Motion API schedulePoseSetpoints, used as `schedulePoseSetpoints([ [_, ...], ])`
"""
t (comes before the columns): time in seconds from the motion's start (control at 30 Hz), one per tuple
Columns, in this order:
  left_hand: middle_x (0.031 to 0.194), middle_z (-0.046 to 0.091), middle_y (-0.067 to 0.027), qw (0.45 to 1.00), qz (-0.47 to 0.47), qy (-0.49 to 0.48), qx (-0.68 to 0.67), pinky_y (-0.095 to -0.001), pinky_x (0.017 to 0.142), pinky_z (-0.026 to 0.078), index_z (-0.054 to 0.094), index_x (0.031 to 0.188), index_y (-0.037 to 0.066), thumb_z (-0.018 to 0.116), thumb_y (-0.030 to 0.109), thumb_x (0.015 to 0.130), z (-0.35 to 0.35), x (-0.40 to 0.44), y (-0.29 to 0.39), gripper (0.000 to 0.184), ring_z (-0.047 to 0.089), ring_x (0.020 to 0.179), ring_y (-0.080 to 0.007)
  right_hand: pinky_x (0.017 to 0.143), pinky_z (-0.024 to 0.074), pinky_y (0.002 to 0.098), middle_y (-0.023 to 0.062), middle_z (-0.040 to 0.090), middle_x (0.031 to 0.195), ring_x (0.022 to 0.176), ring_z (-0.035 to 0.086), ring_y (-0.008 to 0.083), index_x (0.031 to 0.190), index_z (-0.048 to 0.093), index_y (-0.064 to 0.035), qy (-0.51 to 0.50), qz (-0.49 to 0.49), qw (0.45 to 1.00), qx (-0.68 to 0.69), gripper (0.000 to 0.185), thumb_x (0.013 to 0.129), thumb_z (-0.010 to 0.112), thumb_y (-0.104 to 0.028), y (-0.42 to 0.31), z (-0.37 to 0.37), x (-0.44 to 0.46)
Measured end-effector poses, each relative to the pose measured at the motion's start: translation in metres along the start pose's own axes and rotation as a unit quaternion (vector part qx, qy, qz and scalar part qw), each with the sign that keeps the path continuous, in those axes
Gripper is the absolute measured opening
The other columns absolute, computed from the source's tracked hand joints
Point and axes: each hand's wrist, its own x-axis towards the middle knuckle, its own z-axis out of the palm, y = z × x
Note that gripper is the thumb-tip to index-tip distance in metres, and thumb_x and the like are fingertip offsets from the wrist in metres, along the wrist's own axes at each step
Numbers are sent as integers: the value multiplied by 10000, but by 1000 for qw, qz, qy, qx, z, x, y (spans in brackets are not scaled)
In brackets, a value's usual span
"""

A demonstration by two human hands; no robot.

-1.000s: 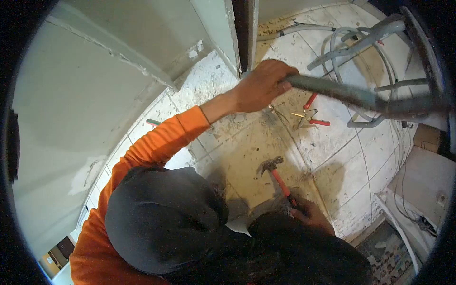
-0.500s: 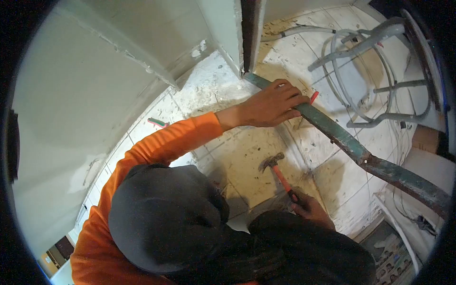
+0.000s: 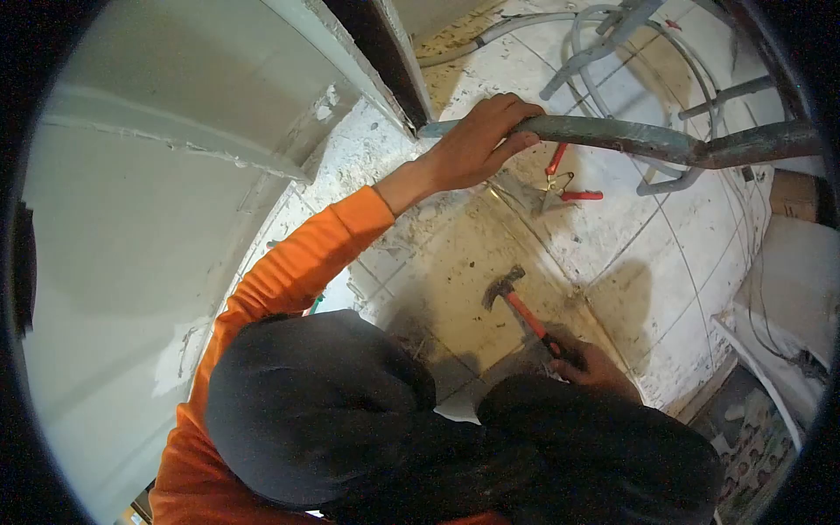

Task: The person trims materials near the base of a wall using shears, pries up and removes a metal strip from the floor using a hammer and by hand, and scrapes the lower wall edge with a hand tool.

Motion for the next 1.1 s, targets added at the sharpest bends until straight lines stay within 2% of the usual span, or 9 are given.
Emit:
schedulePoseSetpoints([
  [0.1,1185,621,-175,1000,-2,-10,-16,-465,1002,449,614,1342,8,570,353,1096,9,7,-5,427,583,1112,-371,796,482,329,73,672,1035,864,566,142,1531,524,-33,-12,37,999,-16,621,1017,689,-339,12,-8,5],
  [0.2,1168,621,-171,999,-8,-27,-19,-463,1000,451,622,1335,5,573,374,1092,21,9,-5,444,587,1101,-373,771,486,325,62,666,993,833,564,139,1534,526,-29,-11,19,999,-35,615,1023,686,-331,4,-11,6],
  [0.3,1167,623,-170,999,-26,-45,-16,-468,997,456,624,1334,8,577,389,1087,30,15,-5,456,591,1097,-375,714,424,295,3,639,943,805,513,99,1524,534,17,-9,36,999,-39,601,1021,676,-281,-15,-14,3],
  [0.4,1179,628,-167,998,-22,-50,11,-474,992,461,628,1330,17,589,391,1080,44,17,-13,452,597,1099,-366,692,401,293,4,635,933,786,491,96,1522,536,23,10,8,1000,-6,613,1019,681,-296,4,-13,8],
  [0.6,1183,651,-131,991,45,-116,51,-445,958,463,646,1302,49,619,416,1052,83,-5,-23,445,619,1108,-308,811,467,315,52,688,1078,911,559,115,1537,516,30,-27,88,996,-16,639,1012,695,-288,-10,-26,9],
  [0.7,1173,657,-112,989,38,-115,80,-435,944,461,652,1273,63,614,425,1049,95,-10,-26,427,623,1097,-288,885,493,335,85,714,1166,980,606,144,1541,518,19,-4,14,1000,20,617,1018,690,-259,2,-24,12],
  [0.9,1147,658,-99,985,57,-58,153,-433,936,460,652,1235,77,605,416,1052,110,1,-41,388,626,1094,-282,911,515,360,146,733,1190,1002,658,204,1538,550,-53,-2,69,995,-67,599,1000,724,-250,1,-37,14],
  [1.0,1157,656,-101,967,45,-150,202,-436,956,466,650,1240,80,603,408,1054,114,-2,-40,380,623,1117,-281,846,534,384,168,741,1103,903,695,257,1514,572,-62,48,-49,989,-135,590,983,740,-255,22,-40,20],
  [1.1,1169,654,-110,974,14,-167,151,-447,995,468,646,1233,65,604,411,1052,124,-9,-43,393,617,1144,-280,780,545,417,174,742,1019,808,709,323,1478,599,-61,29,-2,978,-208,552,981,736,-257,11,-51,24],
])
